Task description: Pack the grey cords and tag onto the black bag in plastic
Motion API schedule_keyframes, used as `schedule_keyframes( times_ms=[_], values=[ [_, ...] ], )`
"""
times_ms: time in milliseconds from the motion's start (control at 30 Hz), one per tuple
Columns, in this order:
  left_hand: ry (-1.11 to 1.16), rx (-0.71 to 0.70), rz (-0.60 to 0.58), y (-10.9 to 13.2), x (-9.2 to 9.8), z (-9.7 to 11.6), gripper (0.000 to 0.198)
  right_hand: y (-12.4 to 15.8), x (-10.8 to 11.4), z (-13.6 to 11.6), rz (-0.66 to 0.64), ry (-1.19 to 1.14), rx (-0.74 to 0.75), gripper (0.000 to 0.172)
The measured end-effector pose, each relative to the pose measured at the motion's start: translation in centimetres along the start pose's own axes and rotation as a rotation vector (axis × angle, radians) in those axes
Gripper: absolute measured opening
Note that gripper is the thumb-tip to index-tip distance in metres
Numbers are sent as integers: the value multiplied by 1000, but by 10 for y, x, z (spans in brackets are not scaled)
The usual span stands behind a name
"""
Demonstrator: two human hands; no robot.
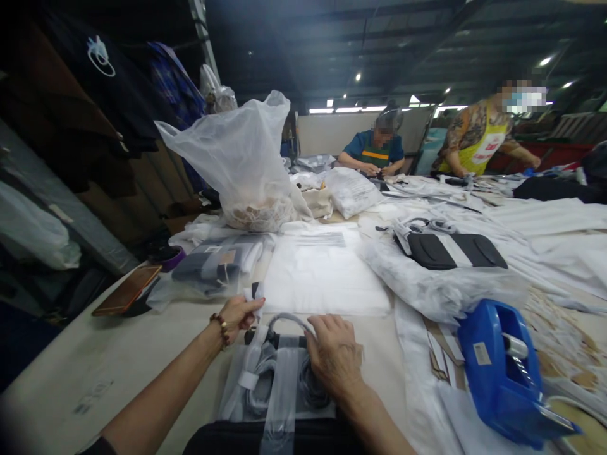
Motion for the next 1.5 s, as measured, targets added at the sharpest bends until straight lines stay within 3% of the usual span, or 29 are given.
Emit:
schedule_keyframes(
  times_ms=[200,400,567,700,900,1100,1500],
  values=[
    [37,-109,-97,-4,-16,39,17,-14,-8,-10,-130,32,16,12],
    [-3,-182,-260,-3,-45,55,18,-22,-15,-13,-224,-13,-34,13],
    [-20,-230,-323,-3,-53,64,15,-40,-18,-10,-278,-167,-163,26],
    [-13,-281,-297,-3,-55,65,16,-63,-34,-4,-372,-421,-301,43],
    [-127,-333,-242,2,-46,63,15,-82,-55,-9,-440,-705,-396,9],
    [-355,-291,-305,21,-34,47,16,-80,-61,4,-347,-678,-513,17],
    [-644,-421,-190,24,-48,43,8,-83,-57,8,-314,-744,-555,19]
  ],
)
Point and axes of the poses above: each hand's wrist, its own y-axis away from the middle knuckle, its own x-axis out of the back of the hand, z = x × y, the point moved 6 cm from there along -y, towards the middle knuckle, and after that the axes turned 6 degrees about -y, right-handed, at the moved point
